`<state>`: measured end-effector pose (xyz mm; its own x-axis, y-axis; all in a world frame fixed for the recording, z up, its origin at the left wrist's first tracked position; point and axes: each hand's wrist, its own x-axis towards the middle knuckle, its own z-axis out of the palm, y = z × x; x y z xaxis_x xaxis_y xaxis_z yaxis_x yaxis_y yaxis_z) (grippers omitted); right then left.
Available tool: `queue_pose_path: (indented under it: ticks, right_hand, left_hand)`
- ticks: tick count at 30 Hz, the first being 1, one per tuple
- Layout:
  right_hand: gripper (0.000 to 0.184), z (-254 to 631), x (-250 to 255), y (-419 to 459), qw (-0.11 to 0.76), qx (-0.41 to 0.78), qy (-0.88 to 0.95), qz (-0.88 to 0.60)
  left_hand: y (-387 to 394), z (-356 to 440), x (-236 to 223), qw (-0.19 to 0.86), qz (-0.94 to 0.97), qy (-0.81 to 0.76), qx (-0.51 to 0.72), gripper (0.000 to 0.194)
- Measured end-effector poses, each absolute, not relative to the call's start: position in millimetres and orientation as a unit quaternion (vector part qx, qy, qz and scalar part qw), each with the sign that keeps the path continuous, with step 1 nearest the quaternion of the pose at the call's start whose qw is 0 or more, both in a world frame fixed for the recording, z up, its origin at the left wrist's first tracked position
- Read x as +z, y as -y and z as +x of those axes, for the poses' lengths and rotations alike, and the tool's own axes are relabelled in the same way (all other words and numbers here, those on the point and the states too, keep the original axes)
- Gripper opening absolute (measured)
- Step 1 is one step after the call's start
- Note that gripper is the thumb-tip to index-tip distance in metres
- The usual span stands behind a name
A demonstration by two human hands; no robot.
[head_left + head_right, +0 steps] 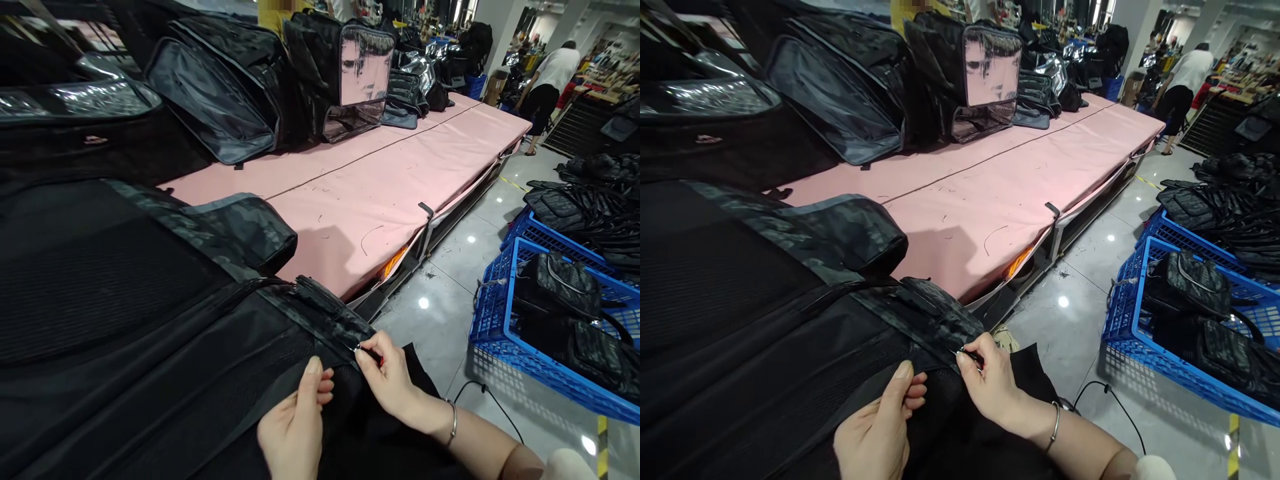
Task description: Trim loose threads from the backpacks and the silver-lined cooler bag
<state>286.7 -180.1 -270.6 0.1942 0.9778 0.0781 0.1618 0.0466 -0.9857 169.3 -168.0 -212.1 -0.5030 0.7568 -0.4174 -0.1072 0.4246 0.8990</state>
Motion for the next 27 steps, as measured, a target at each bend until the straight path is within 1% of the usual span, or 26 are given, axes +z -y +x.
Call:
queue_pose_path:
  ticks: [7, 14, 19, 27]
  right_hand:
    - [0.012, 285.7, -272.1, 178.3, 0.532, 0.403, 0.487, -0.563]
    - [0.012, 286.1, -273.5, 181.4, 0.55, 0.412, 0.465, -0.558]
    - [0.009, 286.3, -272.7, 188.0, 0.526, 0.404, 0.476, -0.578]
    - [0.011, 284.4, -274.9, 180.1, 0.514, 0.378, 0.501, -0.584]
  left_hand:
    - [167.1, 167.8, -214.8, 0.441, 0.262, -0.714, 0.477, 0.045]
    - [167.3, 169.5, -213.0, 0.44, 0.258, -0.716, 0.477, 0.045]
    - [167.2, 168.8, -213.0, 0.444, 0.251, -0.717, 0.475, 0.044]
    - [167.8, 167.3, -215.7, 0.438, 0.271, -0.721, 0.464, 0.046]
